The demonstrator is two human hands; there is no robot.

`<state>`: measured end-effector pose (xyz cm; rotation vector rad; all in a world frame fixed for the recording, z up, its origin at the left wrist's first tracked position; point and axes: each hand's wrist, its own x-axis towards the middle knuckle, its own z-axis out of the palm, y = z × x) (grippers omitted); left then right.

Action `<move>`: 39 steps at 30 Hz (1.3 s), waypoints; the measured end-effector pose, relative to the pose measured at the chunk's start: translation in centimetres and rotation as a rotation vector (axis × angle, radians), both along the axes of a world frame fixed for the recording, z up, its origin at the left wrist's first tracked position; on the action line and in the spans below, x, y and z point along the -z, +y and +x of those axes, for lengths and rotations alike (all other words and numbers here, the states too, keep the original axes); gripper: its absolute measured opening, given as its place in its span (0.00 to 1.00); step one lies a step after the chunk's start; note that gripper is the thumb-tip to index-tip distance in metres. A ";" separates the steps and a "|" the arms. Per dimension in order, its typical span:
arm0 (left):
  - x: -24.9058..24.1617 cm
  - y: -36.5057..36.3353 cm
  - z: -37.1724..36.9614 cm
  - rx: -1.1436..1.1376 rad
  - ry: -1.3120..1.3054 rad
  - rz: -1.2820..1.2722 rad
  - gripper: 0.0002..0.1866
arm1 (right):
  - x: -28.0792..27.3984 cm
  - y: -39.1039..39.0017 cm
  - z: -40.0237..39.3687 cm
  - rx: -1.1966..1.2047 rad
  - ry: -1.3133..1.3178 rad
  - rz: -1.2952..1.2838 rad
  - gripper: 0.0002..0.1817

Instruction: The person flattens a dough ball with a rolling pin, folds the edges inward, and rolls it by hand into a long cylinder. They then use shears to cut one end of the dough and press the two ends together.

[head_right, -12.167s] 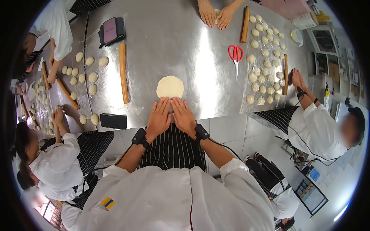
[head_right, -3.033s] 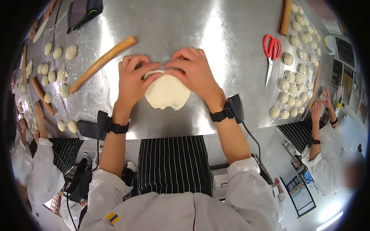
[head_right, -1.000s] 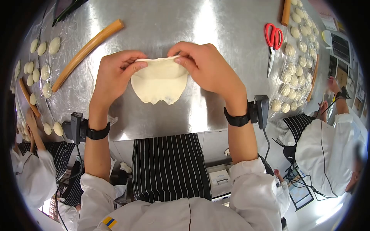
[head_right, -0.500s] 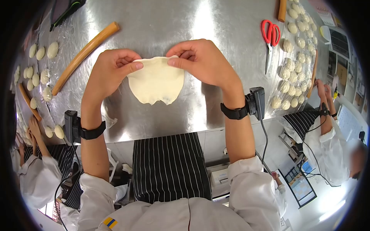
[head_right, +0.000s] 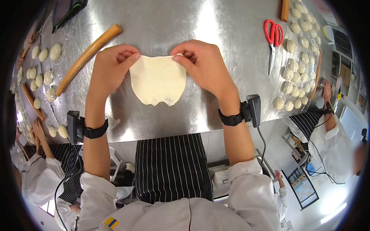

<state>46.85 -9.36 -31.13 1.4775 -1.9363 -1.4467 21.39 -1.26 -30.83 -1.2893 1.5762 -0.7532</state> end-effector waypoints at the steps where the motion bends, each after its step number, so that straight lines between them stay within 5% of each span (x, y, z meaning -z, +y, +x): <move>1: 0.1 0.2 0.0 0.001 -0.004 -0.002 0.09 | 0.0 0.1 0.2 0.001 -0.004 -0.002 0.06; 3: 0.3 0.5 0.0 0.116 -0.046 -0.288 0.08 | 0.1 0.2 0.4 -0.020 0.088 -0.108 0.06; 18: 3.2 1.8 1.3 0.059 -0.034 -0.692 0.14 | 3.1 1.2 0.1 -0.046 0.387 -0.492 0.06; 22: 2.8 2.4 1.0 0.010 -0.066 -0.669 0.14 | 3.9 1.4 0.1 -0.056 0.426 -0.568 0.08; 25: 1.4 3.9 0.5 -0.173 -0.009 -0.448 0.13 | 3.7 1.6 0.3 -0.029 0.423 -0.585 0.11; 27: 0.0 6.3 0.8 -0.449 -0.046 -0.211 0.17 | 3.0 3.1 1.1 0.195 0.300 -0.510 0.13; 30: -0.8 11.4 1.4 -0.305 -0.327 -0.254 0.24 | 1.5 7.3 2.7 0.130 0.477 -0.494 0.18; 39: 1.7 16.0 0.6 -0.481 -0.423 -0.308 0.31 | 1.6 12.7 9.2 0.211 0.408 -0.279 0.25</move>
